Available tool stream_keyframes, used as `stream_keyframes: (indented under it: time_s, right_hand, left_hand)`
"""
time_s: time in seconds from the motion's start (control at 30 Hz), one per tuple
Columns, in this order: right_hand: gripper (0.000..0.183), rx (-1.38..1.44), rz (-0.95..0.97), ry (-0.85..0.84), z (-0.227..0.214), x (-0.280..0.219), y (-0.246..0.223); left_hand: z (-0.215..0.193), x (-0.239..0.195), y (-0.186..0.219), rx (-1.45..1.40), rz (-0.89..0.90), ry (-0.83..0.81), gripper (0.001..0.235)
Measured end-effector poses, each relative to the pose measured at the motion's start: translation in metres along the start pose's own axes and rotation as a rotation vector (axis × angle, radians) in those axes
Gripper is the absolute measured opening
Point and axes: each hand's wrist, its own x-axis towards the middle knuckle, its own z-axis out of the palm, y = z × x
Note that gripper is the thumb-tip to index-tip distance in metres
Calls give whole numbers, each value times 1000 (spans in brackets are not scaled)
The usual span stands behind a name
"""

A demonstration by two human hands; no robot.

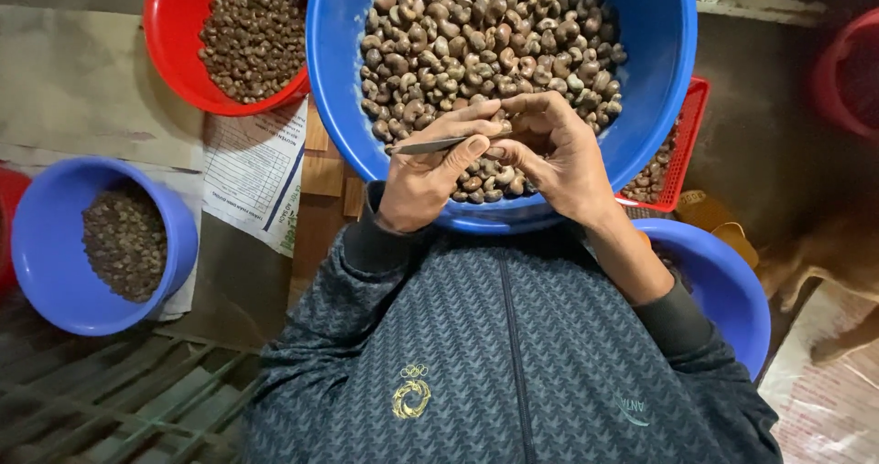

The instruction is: The person sits on the floor and uses a small knife to peel the outer shell off cashew nuts. They pick up nuts from a large blue basin, carefully remove the shell, and drop the processed nuts into a smaller blue bowl to the right.

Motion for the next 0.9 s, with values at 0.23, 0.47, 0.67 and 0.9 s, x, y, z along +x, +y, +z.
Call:
stream_keyframes:
  time_s: [0.23,0.47,0.67,0.9]
  right_hand:
    - [46,10,-3,-14,-1,-2,9]
    - [46,63,62,-6,0,-1,5]
    - [45,31,47,-9,-2,0,12]
    - [45,52,39,3,-4,0,14]
  left_hand:
    - [3,0,1,-42,0,19,17]
    - [4,-1,-4,104,9,54,15]
    - [-1,-1,0,135,-24,42,16]
    - [0,0,4,61,-27,-21,14]
